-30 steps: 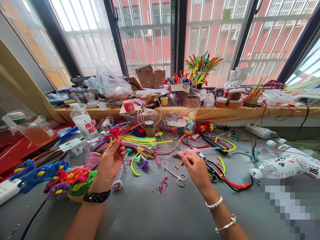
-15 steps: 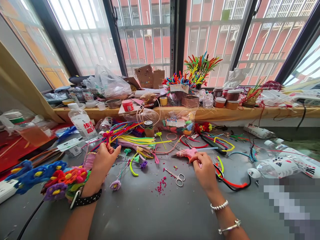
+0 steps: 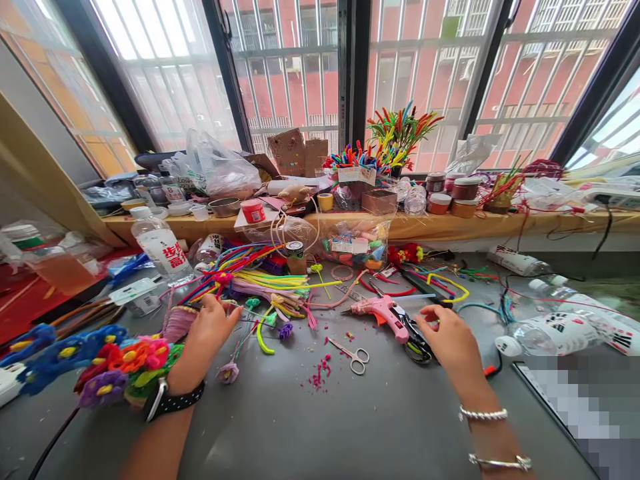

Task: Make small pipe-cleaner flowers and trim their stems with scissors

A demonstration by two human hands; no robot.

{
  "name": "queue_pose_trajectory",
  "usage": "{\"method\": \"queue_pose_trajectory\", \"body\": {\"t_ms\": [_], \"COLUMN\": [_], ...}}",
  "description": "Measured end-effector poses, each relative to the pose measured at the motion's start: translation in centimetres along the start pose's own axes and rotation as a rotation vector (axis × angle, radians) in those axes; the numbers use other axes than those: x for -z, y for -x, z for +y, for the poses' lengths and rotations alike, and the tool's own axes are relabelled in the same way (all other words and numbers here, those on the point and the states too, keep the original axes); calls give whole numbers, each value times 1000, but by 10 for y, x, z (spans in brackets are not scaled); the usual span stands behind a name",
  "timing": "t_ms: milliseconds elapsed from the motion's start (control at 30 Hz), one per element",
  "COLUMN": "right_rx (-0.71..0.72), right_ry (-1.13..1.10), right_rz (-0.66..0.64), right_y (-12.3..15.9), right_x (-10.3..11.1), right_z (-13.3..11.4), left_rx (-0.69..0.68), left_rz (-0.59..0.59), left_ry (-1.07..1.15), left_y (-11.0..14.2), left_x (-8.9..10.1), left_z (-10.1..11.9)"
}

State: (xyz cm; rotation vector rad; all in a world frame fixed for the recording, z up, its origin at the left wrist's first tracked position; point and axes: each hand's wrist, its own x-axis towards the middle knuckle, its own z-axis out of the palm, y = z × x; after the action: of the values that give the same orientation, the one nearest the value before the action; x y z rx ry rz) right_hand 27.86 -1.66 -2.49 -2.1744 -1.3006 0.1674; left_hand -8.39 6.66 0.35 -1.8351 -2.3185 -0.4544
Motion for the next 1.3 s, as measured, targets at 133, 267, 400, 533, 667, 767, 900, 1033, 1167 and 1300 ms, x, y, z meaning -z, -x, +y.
{"method": "queue_pose_trajectory", "body": {"t_ms": [133, 267, 400, 533, 667, 767, 900, 1033, 1167, 1300], "right_rx": [6, 76, 126, 162, 194, 280, 348, 339, 134, 12], "right_ry": [85, 106, 211, 336, 388, 414, 336, 187, 207, 266], "right_rz": [-244, -362, -319, -264, -192, -135, -109, -103, -51, -199], "right_y": [0, 4, 8, 13, 24, 32, 33, 23, 7, -3], "right_x": [-5, -11, -18, -26, -33, -40, -49, -40, -18, -8], "right_z": [1, -2, -7, -15, -27, -36, -37, -24, -5, 11], "left_rx": [-6, 14, 10, -8, 7, 11, 15, 4, 19, 13], "left_rz": [88, 39, 16, -7, 2, 6, 9, 49, 82, 133], "left_ry": [1, 5, 32, 39, 12, 21, 85, 159, 211, 250], "left_y": [-3, -4, -2, -1, 1, 2, 1, 0, 0, 0], "left_x": [-3, -4, -1, 2, 5, 6, 3, 2, 3, 3], "left_z": [-2, -1, 1, 3, 6, 7, 6, 5, 6, 7]}}
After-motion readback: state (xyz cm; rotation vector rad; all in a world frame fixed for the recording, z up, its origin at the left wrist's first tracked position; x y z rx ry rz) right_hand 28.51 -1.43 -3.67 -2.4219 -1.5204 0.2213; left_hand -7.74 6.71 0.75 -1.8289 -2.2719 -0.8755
